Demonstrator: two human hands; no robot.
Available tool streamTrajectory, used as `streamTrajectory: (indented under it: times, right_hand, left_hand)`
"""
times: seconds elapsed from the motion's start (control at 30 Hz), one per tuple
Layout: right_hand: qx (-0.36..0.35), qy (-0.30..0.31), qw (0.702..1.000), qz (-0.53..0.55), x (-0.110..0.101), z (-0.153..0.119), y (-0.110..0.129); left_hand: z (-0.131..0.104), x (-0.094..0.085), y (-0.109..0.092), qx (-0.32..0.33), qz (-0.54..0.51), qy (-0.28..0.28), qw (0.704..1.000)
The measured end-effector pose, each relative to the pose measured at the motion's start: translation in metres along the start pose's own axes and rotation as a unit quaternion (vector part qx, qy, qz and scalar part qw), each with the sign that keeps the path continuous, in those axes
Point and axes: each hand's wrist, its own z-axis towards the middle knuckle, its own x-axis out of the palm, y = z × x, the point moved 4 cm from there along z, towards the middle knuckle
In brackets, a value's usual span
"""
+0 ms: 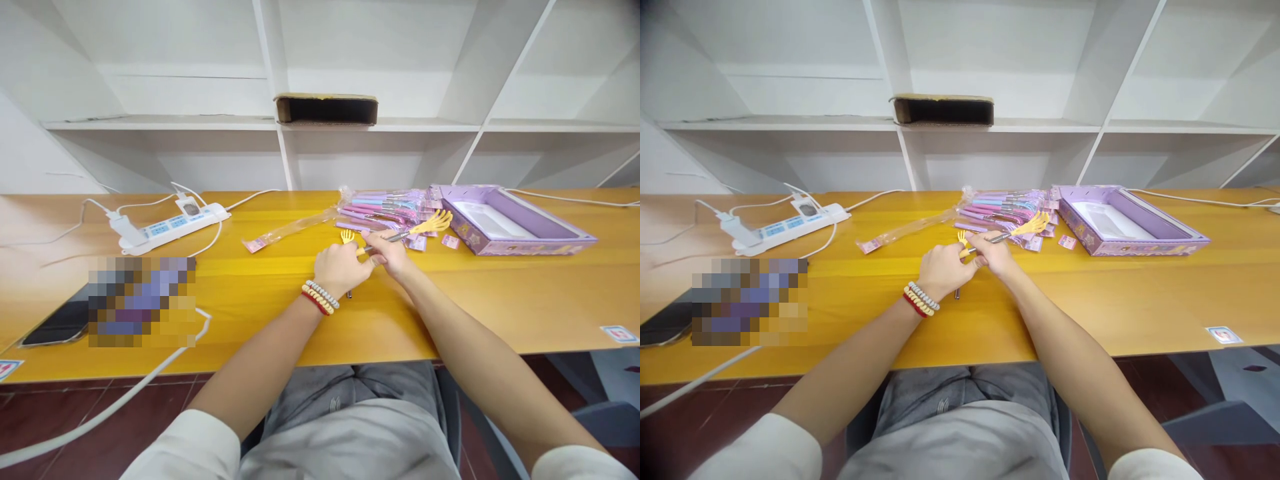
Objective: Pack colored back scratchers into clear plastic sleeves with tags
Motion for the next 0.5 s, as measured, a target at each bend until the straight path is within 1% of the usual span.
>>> streamTrajectory:
  times: [0.13,0.23,0.3,0.4,0.5]
  right_hand:
    - [-0.007,-0.032,0.999,0.016,-0.001,0.0,0.0]
    - [-0.006,-0.056,0.997,0.043,-0.001,0.0,-0.002]
    - [-0.019,-0.077,0.995,0.064,-0.001,0.0,-0.004]
    - [-0.048,-0.131,0.987,0.085,-0.005,0.002,-0.005]
    - [-0.077,-0.175,0.976,0.107,-0.012,0.007,-0.003]
  left_hand:
    - [0.003,-0.002,0.005,-0.047,-0.011,0.007,0.999]
    - [0.006,-0.004,0.009,-0.07,-0.015,0.012,0.997]
    - [0.007,-0.006,0.012,-0.081,-0.016,0.015,0.997]
    - [0.009,-0.008,0.014,-0.086,-0.017,0.014,0.996]
    - [0.011,-0.01,0.011,-0.065,-0.03,0.014,0.997]
